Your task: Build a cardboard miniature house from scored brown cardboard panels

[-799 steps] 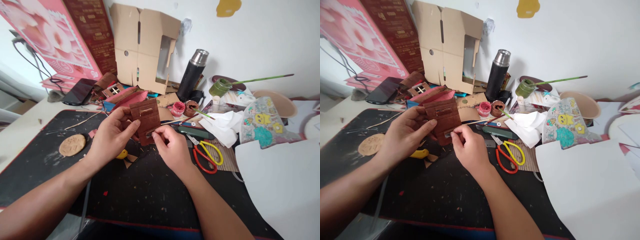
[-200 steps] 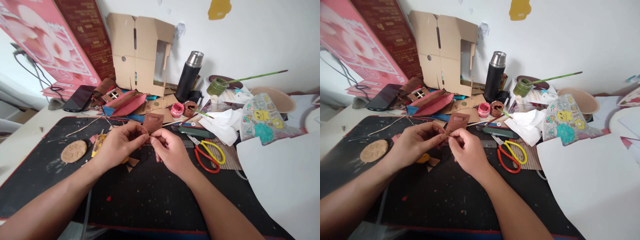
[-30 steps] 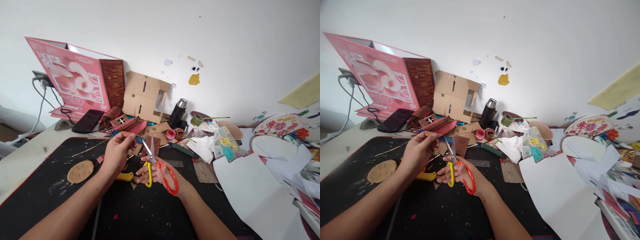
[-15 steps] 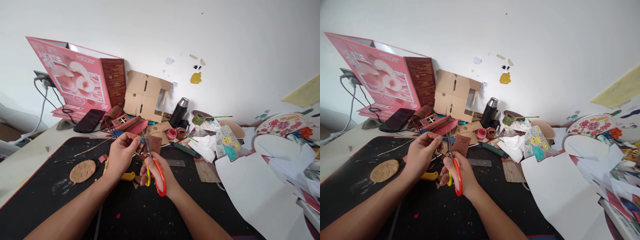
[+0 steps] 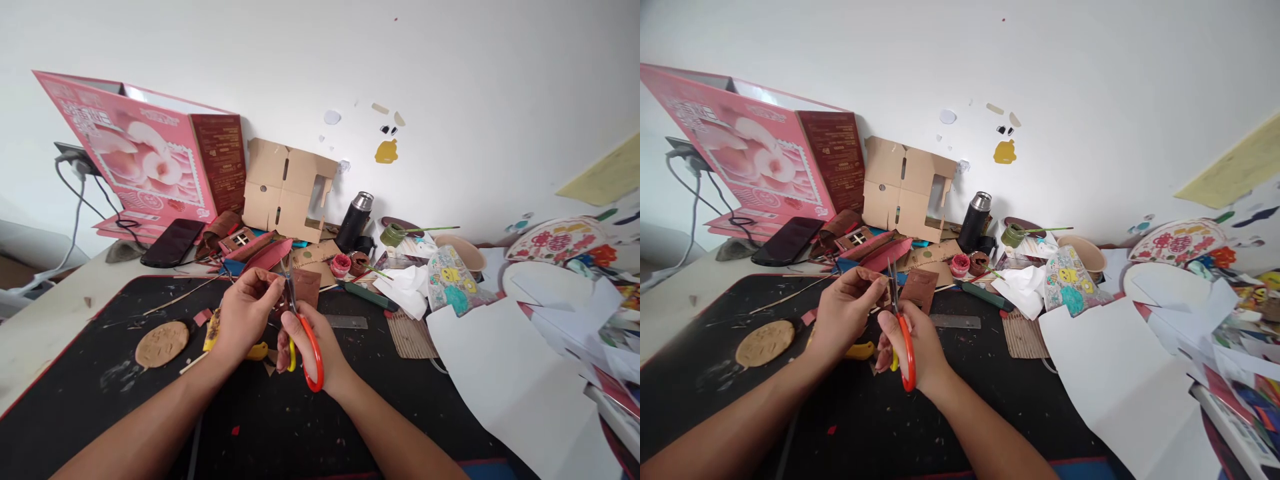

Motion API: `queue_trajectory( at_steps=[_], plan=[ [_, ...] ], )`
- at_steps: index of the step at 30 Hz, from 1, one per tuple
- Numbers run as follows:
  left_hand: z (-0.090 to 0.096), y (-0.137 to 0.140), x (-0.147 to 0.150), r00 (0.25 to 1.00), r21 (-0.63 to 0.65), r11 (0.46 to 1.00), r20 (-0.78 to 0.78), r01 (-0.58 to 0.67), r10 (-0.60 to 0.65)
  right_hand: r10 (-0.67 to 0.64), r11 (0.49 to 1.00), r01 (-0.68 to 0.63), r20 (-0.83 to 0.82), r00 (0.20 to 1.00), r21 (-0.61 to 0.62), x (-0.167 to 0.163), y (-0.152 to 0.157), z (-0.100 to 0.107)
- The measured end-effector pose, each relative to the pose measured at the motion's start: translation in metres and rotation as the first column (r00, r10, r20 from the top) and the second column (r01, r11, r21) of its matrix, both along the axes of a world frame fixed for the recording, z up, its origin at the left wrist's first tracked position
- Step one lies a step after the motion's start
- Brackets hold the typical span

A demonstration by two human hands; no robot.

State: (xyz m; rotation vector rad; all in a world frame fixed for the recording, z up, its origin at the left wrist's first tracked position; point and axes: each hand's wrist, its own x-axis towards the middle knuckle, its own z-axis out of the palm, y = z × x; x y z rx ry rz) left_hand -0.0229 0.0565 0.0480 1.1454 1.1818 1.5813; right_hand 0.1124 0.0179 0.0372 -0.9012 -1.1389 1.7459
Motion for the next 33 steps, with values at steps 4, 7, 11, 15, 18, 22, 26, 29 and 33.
queue_trajectory(
  at_steps=[4,7,11,15,18,22,26,29,33],
  plan=[
    [0.0,0.0,0.0006,1.0,-0.004,1.0,-0.018,0.009,-0.009,0.004,1.0,-0.004,0.006,1.0,0.001,0.0005,-0.0006,-0.0006],
    [-0.0001,-0.0005,0.0014,0.999,0.005,1.0,-0.03,0.015,-0.015,-0.01,1.0,0.01,0.009,1.0,0.002,0.0007,-0.0009,-0.0021],
    [-0.0017,-0.0013,0.0016,0.999,0.004,0.999,-0.035,0.033,-0.033,-0.02,1.0,0.02,0.013,1.0,-0.006,0.001,-0.0008,-0.0033],
    [-0.004,-0.0008,0.0009,0.999,0.003,0.999,-0.038,0.038,-0.037,-0.03,0.999,0.03,0.015,0.999,-0.013,0.0011,-0.0009,-0.0031],
    [-0.0046,-0.0001,0.0011,0.998,-0.002,0.999,-0.045,0.039,-0.039,-0.038,0.999,0.038,0.028,0.999,-0.005,0.0012,-0.0018,-0.0032],
    [-0.0045,0.0002,0.002,0.998,-0.008,0.999,-0.042,0.042,-0.043,-0.038,0.999,0.038,0.05,0.998,-0.004,0.0019,-0.0022,-0.003],
    [-0.0044,0.0004,0.0022,0.998,-0.01,0.999,-0.047,0.051,-0.051,-0.038,0.999,0.038,0.06,0.997,-0.008,0.0024,-0.0018,-0.0023],
    [-0.0038,0.0006,0.0023,0.997,-0.014,0.998,-0.042,0.058,-0.058,-0.036,0.999,0.036,0.069,0.997,0.001,0.0023,-0.0024,-0.0029],
    [-0.0026,0.0004,0.0031,0.998,-0.018,0.998,-0.042,0.056,-0.057,-0.032,0.999,0.032,0.067,0.997,-0.001,0.0024,-0.0034,-0.0037]
  ],
)
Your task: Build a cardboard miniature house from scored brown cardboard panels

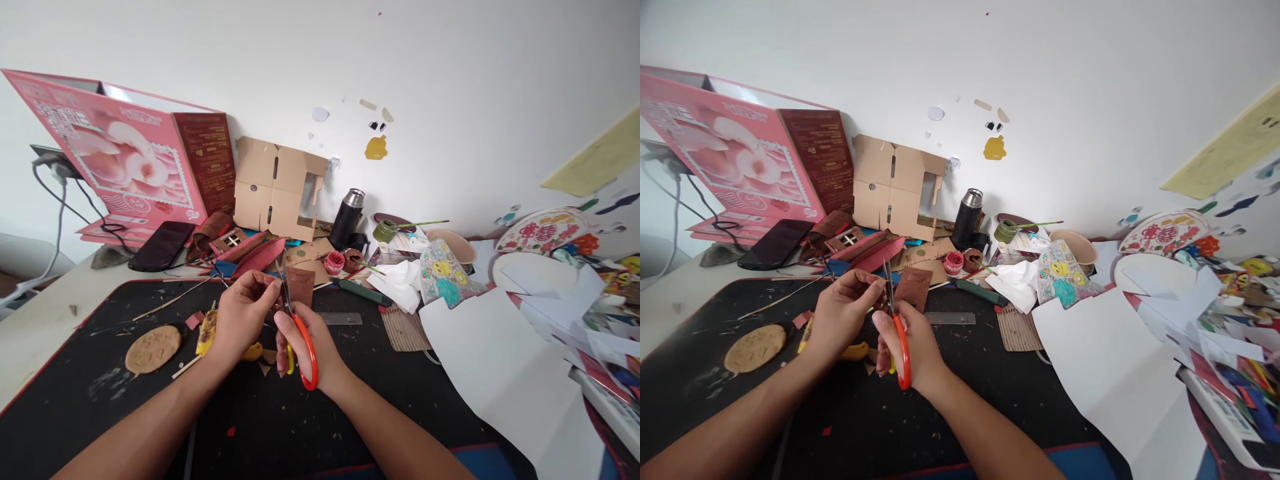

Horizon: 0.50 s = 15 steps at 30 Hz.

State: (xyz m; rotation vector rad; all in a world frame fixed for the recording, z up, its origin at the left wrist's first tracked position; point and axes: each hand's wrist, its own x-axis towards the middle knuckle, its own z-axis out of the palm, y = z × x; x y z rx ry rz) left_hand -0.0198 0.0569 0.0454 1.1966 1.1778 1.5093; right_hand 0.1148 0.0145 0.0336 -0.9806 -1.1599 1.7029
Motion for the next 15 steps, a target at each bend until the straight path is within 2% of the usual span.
queue_trajectory(
  at_steps=[15],
  plan=[
    [0.0012,-0.0011,0.0009,1.0,-0.01,1.0,-0.028,0.009,-0.009,-0.005,1.0,0.005,0.014,1.0,-0.02,0.0023,-0.0005,0.0028]
  ],
)
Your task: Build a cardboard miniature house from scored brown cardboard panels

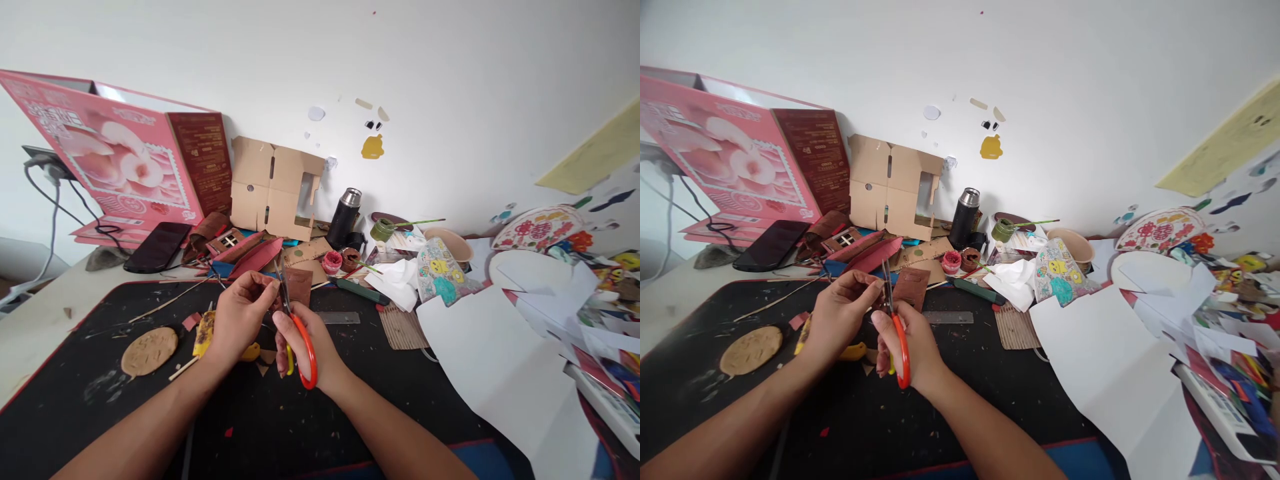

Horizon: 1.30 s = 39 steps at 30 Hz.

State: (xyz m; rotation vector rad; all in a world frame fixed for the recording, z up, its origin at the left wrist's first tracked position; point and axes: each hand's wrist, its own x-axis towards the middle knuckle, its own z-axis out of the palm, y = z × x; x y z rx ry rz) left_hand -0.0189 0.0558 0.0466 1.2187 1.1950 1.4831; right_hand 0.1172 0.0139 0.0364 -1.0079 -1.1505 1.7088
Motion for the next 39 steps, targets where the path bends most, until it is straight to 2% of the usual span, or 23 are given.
queue_trajectory(
  at_steps=[12,30,36,39],
  plan=[
    [0.001,-0.001,0.002,1.0,0.007,1.0,0.006,0.0,0.0,0.002,1.0,-0.003,0.04,0.999,0.016,0.0,0.001,-0.002],
    [-0.006,0.002,0.003,0.993,-0.024,0.999,-0.116,-0.033,0.03,-0.036,0.993,0.039,0.03,0.999,-0.109,-0.006,-0.001,-0.005],
    [-0.005,0.001,0.005,0.995,-0.046,0.999,-0.103,-0.006,0.001,-0.077,0.986,0.091,0.1,0.992,-0.14,-0.009,-0.001,-0.013],
    [-0.003,0.0,0.005,0.996,-0.04,0.999,-0.091,-0.005,0.001,-0.062,0.991,0.068,0.046,0.997,-0.12,-0.006,0.001,-0.016]
  ],
)
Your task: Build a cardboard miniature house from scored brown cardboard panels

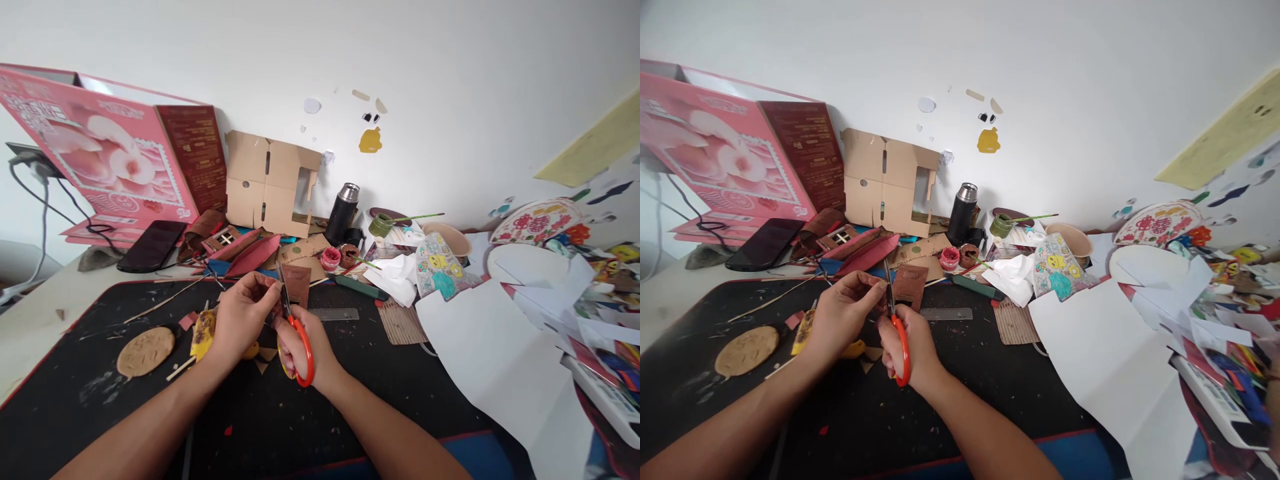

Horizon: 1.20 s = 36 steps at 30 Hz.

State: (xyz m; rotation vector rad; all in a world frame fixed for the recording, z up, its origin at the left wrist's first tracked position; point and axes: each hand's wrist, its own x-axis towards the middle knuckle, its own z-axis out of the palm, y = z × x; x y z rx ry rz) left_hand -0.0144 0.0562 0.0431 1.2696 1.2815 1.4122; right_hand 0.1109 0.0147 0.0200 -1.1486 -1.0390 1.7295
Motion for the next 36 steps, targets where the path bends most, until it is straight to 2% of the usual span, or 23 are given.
queue_trajectory(
  at_steps=[3,6,10,13,15,17,18,20,22,24,28,32,34,36],
  plan=[
    [0.0,0.0,-0.001,0.999,0.005,1.0,0.034,0.012,-0.012,0.003,0.999,-0.001,-0.055,0.998,0.035,0.011,0.003,0.003],
    [0.0,0.0,-0.003,0.998,0.013,1.0,0.051,0.023,-0.023,-0.001,0.996,0.002,-0.015,1.0,0.09,0.031,0.005,0.012],
    [-0.002,0.0,-0.007,0.999,0.013,0.999,0.033,0.037,-0.037,0.023,0.991,-0.049,0.195,0.98,0.128,0.071,0.005,0.029],
    [-0.005,0.0,-0.008,0.999,-0.002,0.999,-0.002,0.055,-0.055,0.067,0.986,-0.126,0.43,0.9,0.109,0.104,0.002,0.038],
    [-0.006,0.0,-0.008,0.997,-0.007,0.998,-0.021,0.067,-0.068,0.055,0.976,-0.177,0.635,0.77,0.13,0.125,-0.001,0.044],
    [-0.006,0.001,-0.007,0.996,-0.009,0.997,-0.03,0.081,-0.082,-0.017,0.946,-0.276,0.879,0.476,0.168,0.142,-0.003,0.048],
    [-0.006,0.001,-0.007,0.996,-0.007,0.996,-0.033,0.084,-0.084,-0.058,0.935,-0.313,0.945,0.321,0.164,0.148,-0.004,0.05],
    [-0.005,0.001,-0.006,0.995,-0.008,0.996,-0.04,0.094,-0.094,-0.084,0.913,-0.391,0.992,0.097,0.116,0.157,-0.006,0.053],
    [-0.003,0.001,-0.005,0.993,-0.02,0.994,-0.053,0.107,-0.108,-0.059,0.905,-0.423,0.998,-0.038,0.037,0.163,-0.006,0.055],
    [0.0,0.001,-0.004,0.99,-0.04,0.992,-0.058,0.123,-0.125,-0.015,0.911,-0.41,0.994,-0.108,-0.031,0.166,-0.006,0.057],
    [0.005,0.001,-0.003,0.984,-0.061,0.983,-0.021,0.174,-0.176,0.038,0.903,-0.419,0.988,-0.147,-0.097,0.172,-0.007,0.064],
    [0.007,0.0,-0.002,0.971,-0.085,0.967,0.036,0.238,-0.236,0.016,0.873,-0.484,0.995,-0.098,-0.062,0.173,-0.012,0.07],
    [0.007,-0.001,-0.001,0.965,-0.099,0.96,0.051,0.263,-0.259,-0.052,0.871,-0.491,0.998,-0.019,0.036,0.168,-0.015,0.071],
    [0.007,-0.001,0.0,0.958,-0.112,0.952,0.064,0.285,-0.28,-0.115,0.87,-0.465,0.984,0.136,0.165,0.158,-0.016,0.069]
  ],
)
